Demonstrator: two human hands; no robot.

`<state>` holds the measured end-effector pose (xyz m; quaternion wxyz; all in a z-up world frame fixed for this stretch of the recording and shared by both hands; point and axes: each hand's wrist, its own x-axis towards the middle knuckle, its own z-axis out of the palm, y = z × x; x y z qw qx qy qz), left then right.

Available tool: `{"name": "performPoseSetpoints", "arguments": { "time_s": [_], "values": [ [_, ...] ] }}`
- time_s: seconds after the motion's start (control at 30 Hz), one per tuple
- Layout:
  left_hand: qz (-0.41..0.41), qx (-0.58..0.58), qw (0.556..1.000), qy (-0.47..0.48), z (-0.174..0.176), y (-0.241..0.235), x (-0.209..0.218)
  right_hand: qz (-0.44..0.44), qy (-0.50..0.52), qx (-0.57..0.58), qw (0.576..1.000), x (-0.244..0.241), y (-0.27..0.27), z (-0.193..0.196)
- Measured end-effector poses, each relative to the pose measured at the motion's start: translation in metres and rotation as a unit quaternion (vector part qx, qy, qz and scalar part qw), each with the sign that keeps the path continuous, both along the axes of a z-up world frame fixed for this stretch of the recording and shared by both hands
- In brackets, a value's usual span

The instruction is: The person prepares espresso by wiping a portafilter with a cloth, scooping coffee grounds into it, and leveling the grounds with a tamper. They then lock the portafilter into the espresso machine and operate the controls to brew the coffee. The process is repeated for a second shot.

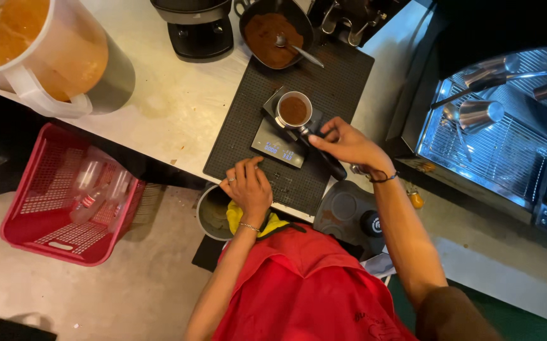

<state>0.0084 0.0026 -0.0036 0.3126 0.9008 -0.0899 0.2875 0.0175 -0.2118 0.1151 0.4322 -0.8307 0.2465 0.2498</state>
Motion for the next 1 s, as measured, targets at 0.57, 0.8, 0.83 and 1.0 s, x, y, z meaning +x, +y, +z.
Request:
{"name": "performPoseSetpoints", "arguments": {
  "time_s": [0.57,0.8,0.83,1.0],
  "values": [
    [0.004,0.018,1.000,-0.014,-0.002,-0.003,-0.004,-0.121,-0.077,0.100,0.985,-0.024,0.042,-0.001],
    [-0.003,0.026,1.000,-0.012,0.008,-0.003,-0.007,-0.118,-0.139,0.064,0.981,-0.098,0.053,0.033],
    [-0.008,0.028,1.000,-0.007,0.010,-0.003,-0.009,-0.120,-0.121,0.047,0.984,-0.112,0.058,0.035],
    [-0.008,0.033,0.999,-0.010,0.006,-0.008,-0.011,-0.186,-0.088,0.013,0.978,-0.191,0.078,0.000]
  ]
}}
